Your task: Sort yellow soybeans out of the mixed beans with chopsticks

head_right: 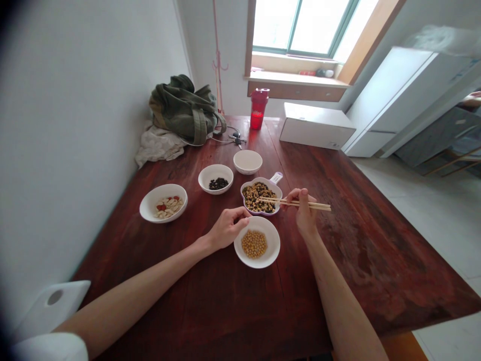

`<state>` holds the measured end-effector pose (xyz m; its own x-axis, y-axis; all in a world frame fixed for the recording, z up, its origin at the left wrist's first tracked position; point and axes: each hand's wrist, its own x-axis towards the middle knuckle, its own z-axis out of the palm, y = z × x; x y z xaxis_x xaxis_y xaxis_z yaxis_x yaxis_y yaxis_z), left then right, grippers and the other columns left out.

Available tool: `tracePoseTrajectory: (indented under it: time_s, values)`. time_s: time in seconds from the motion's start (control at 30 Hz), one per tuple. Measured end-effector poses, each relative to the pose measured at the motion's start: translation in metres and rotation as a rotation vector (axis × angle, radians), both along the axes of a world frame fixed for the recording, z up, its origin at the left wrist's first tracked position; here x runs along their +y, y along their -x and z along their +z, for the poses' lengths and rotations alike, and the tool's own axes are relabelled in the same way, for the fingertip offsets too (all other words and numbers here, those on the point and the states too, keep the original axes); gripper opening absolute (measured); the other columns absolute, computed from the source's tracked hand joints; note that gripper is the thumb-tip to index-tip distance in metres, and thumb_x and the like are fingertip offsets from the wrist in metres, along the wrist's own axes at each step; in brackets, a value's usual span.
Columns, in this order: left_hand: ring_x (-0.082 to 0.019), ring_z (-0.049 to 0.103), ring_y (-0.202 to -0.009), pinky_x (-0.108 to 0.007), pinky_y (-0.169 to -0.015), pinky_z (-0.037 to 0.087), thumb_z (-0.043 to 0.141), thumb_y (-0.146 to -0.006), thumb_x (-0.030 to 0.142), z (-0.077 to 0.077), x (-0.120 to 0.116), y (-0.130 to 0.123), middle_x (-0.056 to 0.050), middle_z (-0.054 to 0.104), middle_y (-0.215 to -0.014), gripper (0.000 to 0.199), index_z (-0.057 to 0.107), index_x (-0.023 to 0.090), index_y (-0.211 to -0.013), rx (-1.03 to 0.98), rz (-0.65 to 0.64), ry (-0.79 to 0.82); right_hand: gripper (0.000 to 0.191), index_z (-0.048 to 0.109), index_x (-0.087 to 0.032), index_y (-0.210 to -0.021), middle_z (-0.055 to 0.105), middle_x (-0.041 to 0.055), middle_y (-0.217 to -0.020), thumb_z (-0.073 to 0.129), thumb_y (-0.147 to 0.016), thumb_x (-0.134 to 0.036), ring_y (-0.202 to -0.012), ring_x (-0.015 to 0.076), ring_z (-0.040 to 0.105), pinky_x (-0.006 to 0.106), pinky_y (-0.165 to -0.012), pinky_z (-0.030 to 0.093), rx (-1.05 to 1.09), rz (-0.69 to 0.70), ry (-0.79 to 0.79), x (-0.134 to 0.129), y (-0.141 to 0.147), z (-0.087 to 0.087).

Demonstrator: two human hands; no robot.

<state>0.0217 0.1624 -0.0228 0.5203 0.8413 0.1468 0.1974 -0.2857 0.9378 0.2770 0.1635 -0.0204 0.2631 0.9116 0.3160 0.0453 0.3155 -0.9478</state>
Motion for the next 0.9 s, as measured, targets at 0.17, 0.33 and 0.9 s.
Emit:
tracePoseTrajectory:
  time_s: [0.17,0.33,0.9]
  values:
    - [-0.013,0.058,-0.066,-0.023,-0.062,0.042,0.056,-0.093,0.026,-0.0003,-0.0003,-0.0003,-0.003,0.068,-0.074,0.021,0.07,0.012,-0.085,0.003,0.002,0.0,0.062,0.067,-0.022,-0.064,0.068,0.0035,-0.062,0.046,-0.096,-0.071,-0.057,0.0179,0.066,0.031,-0.055,0.052,-0.009,-0.001,0.013,0.0001,-0.0001,-0.0009]
    - [-0.013,0.058,-0.067,-0.023,-0.062,0.041,0.056,-0.093,0.026,-0.0007,-0.0005,-0.0001,-0.003,0.069,-0.075,0.021,0.07,0.012,-0.085,0.004,-0.003,0.0,0.063,0.065,-0.022,-0.064,0.069,0.0032,-0.063,0.043,-0.097,-0.07,-0.056,0.0174,0.065,0.031,-0.056,0.052,-0.039,0.01,0.013,0.0008,-0.0015,-0.0029]
    - [-0.013,0.059,-0.066,-0.023,-0.061,0.042,0.057,-0.093,0.028,0.0001,-0.0002,0.0001,-0.003,0.069,-0.075,0.022,0.071,0.013,-0.084,-0.003,-0.001,0.003,0.063,0.065,-0.023,-0.063,0.067,0.0028,-0.059,0.045,-0.095,-0.074,-0.056,0.0191,0.068,0.032,-0.055,0.054,0.077,-0.033,-0.002,0.0009,-0.0036,0.0011]
